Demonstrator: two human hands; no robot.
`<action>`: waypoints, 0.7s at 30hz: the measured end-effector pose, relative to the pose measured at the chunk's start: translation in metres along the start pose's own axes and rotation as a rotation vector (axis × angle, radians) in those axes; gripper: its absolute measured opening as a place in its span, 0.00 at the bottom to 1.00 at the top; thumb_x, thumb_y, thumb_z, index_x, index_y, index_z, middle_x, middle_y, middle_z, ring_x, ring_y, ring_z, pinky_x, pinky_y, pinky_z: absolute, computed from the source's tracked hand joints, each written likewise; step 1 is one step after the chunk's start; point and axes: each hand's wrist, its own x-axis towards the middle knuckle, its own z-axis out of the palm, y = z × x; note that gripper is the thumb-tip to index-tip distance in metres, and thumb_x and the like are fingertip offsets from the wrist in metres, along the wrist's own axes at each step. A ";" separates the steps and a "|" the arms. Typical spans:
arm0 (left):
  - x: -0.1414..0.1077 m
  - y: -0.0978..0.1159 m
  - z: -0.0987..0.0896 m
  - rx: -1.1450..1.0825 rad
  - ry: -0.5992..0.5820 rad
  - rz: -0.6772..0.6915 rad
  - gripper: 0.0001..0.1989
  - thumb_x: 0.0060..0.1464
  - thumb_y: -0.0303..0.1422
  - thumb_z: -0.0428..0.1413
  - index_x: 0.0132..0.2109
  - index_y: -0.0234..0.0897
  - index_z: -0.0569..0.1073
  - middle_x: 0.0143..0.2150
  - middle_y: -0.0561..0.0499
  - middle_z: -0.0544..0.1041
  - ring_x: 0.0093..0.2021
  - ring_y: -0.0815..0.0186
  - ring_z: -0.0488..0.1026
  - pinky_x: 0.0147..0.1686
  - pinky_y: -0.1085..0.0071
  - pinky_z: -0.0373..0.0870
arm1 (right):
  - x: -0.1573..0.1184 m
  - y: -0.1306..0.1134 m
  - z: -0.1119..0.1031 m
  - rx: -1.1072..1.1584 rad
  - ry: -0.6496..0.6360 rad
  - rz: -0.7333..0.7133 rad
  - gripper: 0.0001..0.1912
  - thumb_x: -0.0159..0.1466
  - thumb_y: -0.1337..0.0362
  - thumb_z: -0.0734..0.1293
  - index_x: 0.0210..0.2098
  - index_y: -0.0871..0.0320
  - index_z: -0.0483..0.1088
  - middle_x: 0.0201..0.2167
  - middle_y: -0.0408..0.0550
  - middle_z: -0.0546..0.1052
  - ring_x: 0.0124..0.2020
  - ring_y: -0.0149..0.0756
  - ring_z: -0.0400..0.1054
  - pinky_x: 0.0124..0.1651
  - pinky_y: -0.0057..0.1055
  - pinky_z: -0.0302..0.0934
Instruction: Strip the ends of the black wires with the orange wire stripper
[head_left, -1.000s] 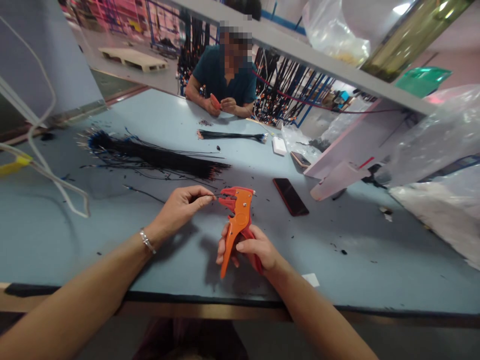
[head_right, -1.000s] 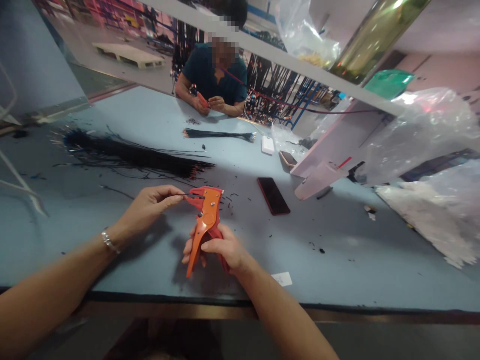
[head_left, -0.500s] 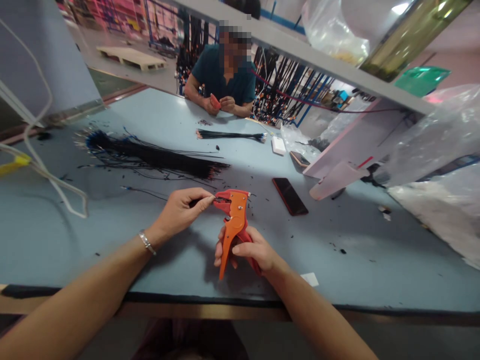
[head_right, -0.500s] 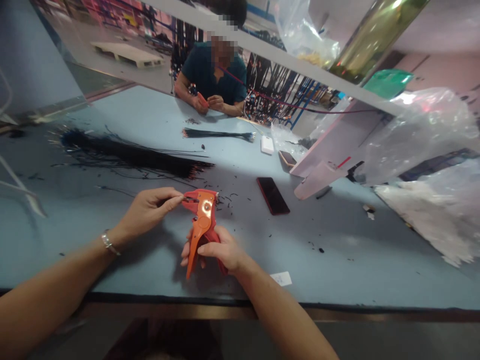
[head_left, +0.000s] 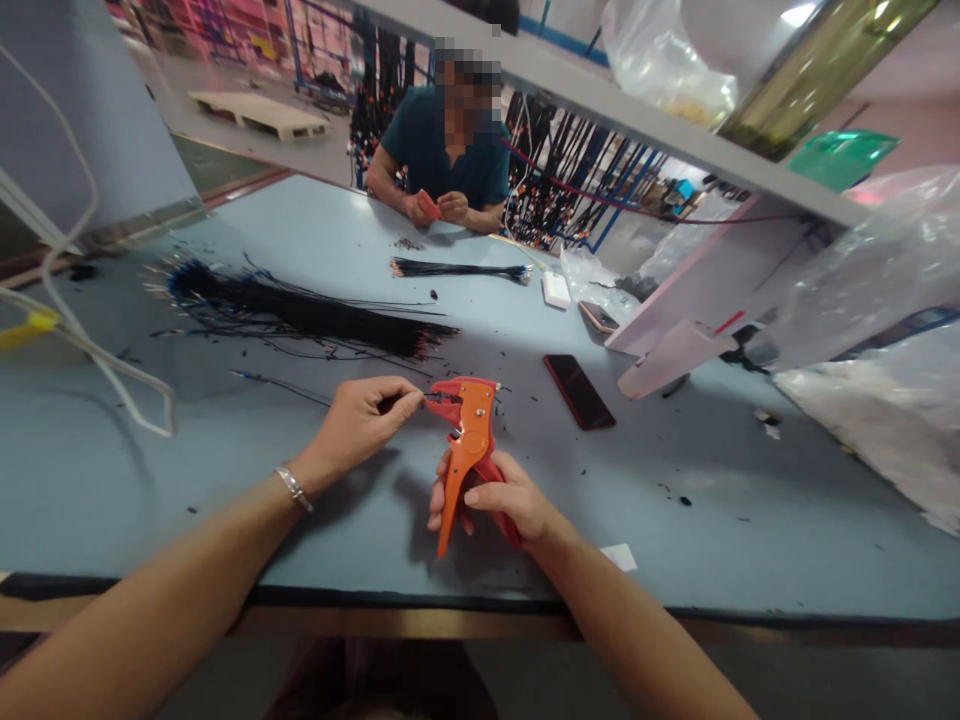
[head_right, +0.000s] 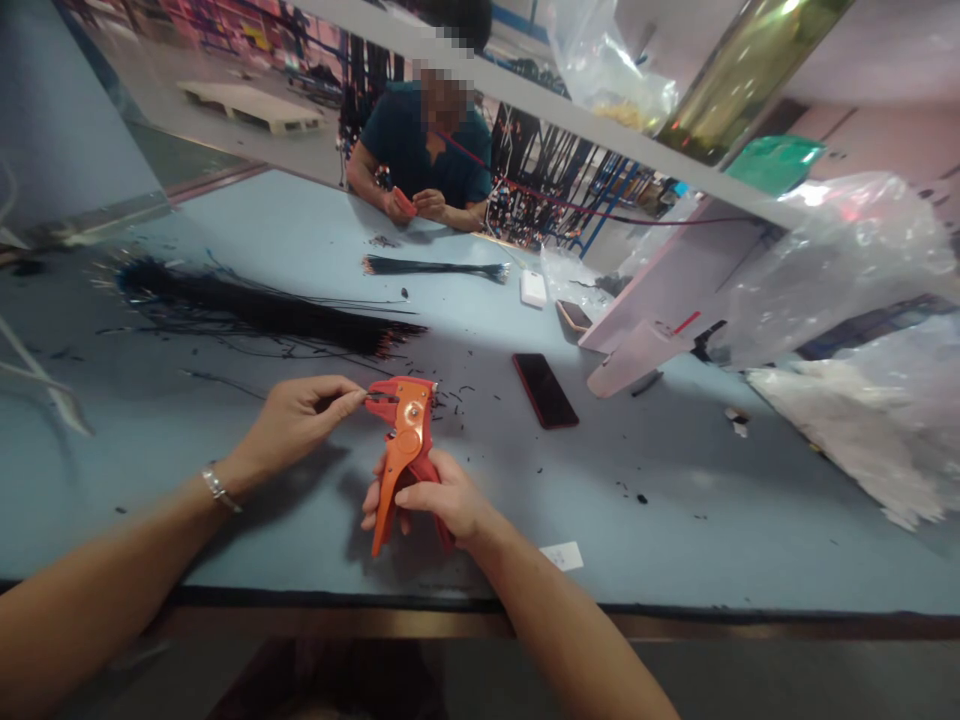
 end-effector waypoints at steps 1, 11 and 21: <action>0.000 0.001 -0.001 -0.011 -0.012 -0.008 0.15 0.55 0.41 0.53 0.30 0.35 0.77 0.26 0.52 0.77 0.29 0.66 0.70 0.30 0.74 0.63 | 0.000 0.000 0.000 0.002 0.004 -0.006 0.16 0.55 0.65 0.67 0.43 0.62 0.66 0.32 0.51 0.78 0.28 0.38 0.76 0.23 0.24 0.59; 0.000 0.000 -0.005 -0.095 -0.073 0.005 0.15 0.58 0.40 0.51 0.33 0.34 0.75 0.31 0.51 0.77 0.34 0.65 0.71 0.36 0.74 0.66 | -0.001 -0.002 0.001 0.046 0.034 -0.027 0.15 0.55 0.65 0.67 0.42 0.63 0.66 0.31 0.51 0.76 0.28 0.38 0.75 0.22 0.24 0.58; 0.000 0.000 -0.002 -0.215 -0.161 0.049 0.15 0.58 0.40 0.52 0.36 0.33 0.76 0.34 0.49 0.79 0.35 0.64 0.73 0.38 0.73 0.68 | -0.003 -0.006 0.006 0.030 -0.013 -0.003 0.15 0.57 0.62 0.67 0.41 0.63 0.66 0.31 0.51 0.77 0.29 0.39 0.76 0.22 0.23 0.56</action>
